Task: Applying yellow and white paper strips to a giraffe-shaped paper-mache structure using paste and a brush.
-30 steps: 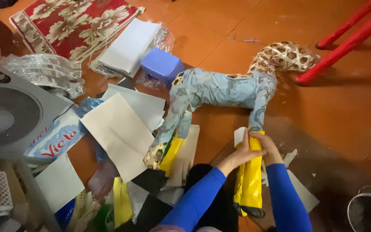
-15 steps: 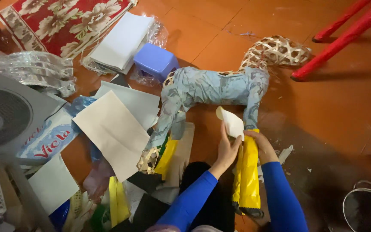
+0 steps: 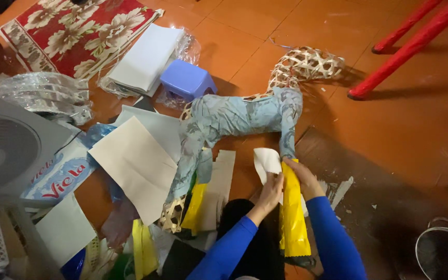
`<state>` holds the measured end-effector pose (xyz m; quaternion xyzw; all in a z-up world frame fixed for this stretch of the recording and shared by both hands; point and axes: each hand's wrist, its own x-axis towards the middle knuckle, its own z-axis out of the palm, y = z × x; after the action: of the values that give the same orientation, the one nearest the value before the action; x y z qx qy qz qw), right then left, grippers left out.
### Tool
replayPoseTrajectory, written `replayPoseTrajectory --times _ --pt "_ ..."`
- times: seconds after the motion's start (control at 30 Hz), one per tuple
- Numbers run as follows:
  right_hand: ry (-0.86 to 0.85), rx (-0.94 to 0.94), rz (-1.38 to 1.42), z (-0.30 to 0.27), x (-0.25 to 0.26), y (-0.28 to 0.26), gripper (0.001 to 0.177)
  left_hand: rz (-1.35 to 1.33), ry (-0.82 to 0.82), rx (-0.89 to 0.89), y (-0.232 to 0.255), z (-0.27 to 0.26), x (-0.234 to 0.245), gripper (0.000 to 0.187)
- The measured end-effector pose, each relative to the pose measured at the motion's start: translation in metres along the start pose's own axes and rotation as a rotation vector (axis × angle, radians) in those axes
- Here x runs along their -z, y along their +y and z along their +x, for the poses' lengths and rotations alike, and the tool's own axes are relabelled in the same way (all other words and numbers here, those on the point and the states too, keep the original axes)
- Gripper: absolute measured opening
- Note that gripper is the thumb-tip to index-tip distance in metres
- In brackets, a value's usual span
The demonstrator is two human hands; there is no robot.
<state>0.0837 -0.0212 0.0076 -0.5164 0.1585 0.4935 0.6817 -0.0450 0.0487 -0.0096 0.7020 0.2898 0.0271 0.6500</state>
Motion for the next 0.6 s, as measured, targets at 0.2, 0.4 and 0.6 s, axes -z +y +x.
replayPoseTrajectory --times 0.2,0.4,0.6 --pt "0.197 0.559 -0.754 -0.03 -0.005 -0.004 0.098 -0.028 0.468 -0.187 0.067 0.041 0.037 0.046" --pt "0.194 1.107 -1.268 -0.001 0.033 0.028 0.063 0.434 0.331 -0.305 0.066 0.107 -0.056 0.048" --pt "0.328 0.921 -0.622 0.007 0.036 0.024 0.041 0.161 0.195 -0.652 0.096 0.041 -0.053 0.051"
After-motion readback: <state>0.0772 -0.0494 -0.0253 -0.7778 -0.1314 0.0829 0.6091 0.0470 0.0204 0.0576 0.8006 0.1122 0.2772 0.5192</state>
